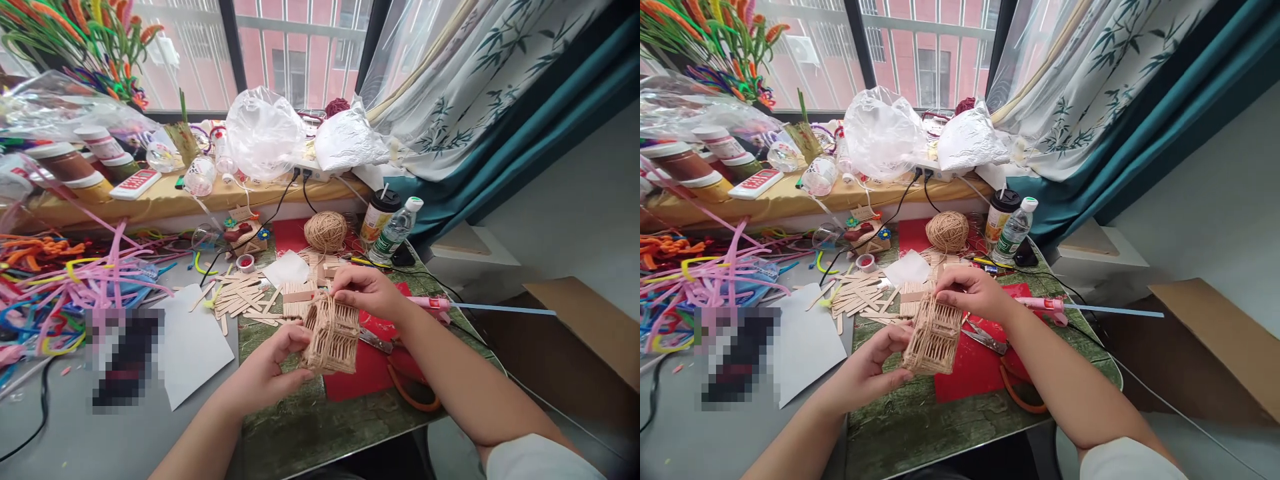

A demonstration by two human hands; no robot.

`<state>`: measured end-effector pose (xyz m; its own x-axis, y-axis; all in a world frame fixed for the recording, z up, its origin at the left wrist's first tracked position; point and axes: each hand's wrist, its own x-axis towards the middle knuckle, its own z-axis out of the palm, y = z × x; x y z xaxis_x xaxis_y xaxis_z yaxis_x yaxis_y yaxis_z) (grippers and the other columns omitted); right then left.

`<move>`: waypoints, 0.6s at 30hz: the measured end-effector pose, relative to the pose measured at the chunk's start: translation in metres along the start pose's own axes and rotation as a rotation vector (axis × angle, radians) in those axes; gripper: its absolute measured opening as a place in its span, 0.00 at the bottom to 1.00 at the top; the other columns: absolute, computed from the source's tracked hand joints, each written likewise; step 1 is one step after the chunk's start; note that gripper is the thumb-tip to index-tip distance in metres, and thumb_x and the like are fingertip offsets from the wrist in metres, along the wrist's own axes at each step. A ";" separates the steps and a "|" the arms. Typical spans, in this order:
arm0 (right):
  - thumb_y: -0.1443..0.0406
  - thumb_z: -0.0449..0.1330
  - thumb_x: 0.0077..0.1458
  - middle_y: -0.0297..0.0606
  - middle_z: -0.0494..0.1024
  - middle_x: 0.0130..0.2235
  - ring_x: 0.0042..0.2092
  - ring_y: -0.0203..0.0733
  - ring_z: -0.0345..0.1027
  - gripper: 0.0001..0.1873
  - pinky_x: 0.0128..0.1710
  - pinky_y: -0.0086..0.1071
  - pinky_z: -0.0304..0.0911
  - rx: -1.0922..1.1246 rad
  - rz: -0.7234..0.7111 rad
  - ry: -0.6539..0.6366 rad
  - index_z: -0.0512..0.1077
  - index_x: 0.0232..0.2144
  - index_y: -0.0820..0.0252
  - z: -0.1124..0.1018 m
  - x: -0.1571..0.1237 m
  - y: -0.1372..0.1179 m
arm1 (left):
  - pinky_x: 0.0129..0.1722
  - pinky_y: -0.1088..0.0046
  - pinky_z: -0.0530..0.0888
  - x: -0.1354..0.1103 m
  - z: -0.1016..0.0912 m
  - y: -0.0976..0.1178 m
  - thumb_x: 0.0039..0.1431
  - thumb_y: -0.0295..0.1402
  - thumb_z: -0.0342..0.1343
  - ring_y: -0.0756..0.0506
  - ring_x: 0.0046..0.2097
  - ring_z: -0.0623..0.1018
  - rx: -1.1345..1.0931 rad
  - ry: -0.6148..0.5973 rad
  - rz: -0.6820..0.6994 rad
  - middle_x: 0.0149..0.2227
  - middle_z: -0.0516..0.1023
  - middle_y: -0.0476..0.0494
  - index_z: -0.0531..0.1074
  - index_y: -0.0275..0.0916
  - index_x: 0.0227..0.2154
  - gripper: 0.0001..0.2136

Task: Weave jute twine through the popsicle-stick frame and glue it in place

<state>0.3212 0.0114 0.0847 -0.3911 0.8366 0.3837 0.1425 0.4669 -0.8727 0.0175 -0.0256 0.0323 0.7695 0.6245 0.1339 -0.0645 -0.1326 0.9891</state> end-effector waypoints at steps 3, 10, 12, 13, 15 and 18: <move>0.58 0.69 0.67 0.38 0.82 0.36 0.38 0.42 0.72 0.09 0.40 0.36 0.68 -0.025 -0.020 -0.015 0.83 0.40 0.57 -0.009 -0.002 -0.001 | 0.67 0.60 0.66 0.005 0.000 0.004 0.71 0.34 0.61 0.38 0.67 0.70 0.107 -0.079 0.024 0.59 0.75 0.35 0.72 0.44 0.56 0.14; 0.55 0.65 0.70 0.38 0.80 0.35 0.35 0.41 0.71 0.12 0.36 0.34 0.65 -0.171 0.019 0.108 0.82 0.40 0.57 -0.006 -0.016 0.005 | 0.64 0.58 0.68 0.008 0.000 0.016 0.73 0.39 0.60 0.38 0.59 0.75 0.110 -0.142 0.161 0.52 0.80 0.36 0.76 0.43 0.57 0.14; 0.56 0.63 0.72 0.38 0.80 0.35 0.36 0.42 0.72 0.11 0.38 0.36 0.67 -0.242 -0.040 0.148 0.81 0.42 0.55 0.000 -0.021 0.005 | 0.64 0.57 0.68 0.009 0.000 0.018 0.73 0.40 0.59 0.37 0.59 0.75 0.102 -0.160 0.163 0.51 0.81 0.36 0.76 0.43 0.57 0.15; 0.57 0.62 0.72 0.38 0.80 0.36 0.37 0.42 0.73 0.10 0.40 0.37 0.68 -0.279 -0.076 0.171 0.80 0.43 0.54 0.002 -0.023 0.005 | 0.64 0.57 0.68 0.009 0.001 0.019 0.73 0.40 0.59 0.37 0.58 0.75 0.098 -0.165 0.158 0.51 0.81 0.35 0.76 0.44 0.57 0.15; 0.60 0.60 0.74 0.38 0.81 0.38 0.39 0.43 0.74 0.07 0.42 0.38 0.69 -0.357 -0.145 0.227 0.78 0.45 0.53 0.006 -0.027 0.005 | 0.64 0.56 0.68 0.009 0.002 0.019 0.74 0.39 0.58 0.37 0.58 0.75 0.095 -0.164 0.158 0.52 0.81 0.35 0.76 0.45 0.58 0.14; 0.64 0.58 0.74 0.39 0.81 0.39 0.40 0.44 0.74 0.07 0.42 0.39 0.69 -0.497 -0.239 0.276 0.76 0.49 0.51 0.007 -0.031 0.006 | 0.65 0.54 0.67 0.009 0.003 0.021 0.73 0.35 0.58 0.37 0.56 0.76 0.095 -0.148 0.186 0.50 0.82 0.37 0.76 0.47 0.57 0.13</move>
<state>0.3283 -0.0138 0.0652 -0.2243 0.7042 0.6736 0.5128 0.6731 -0.5329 0.0251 -0.0254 0.0541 0.8353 0.4639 0.2953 -0.1590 -0.3103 0.9372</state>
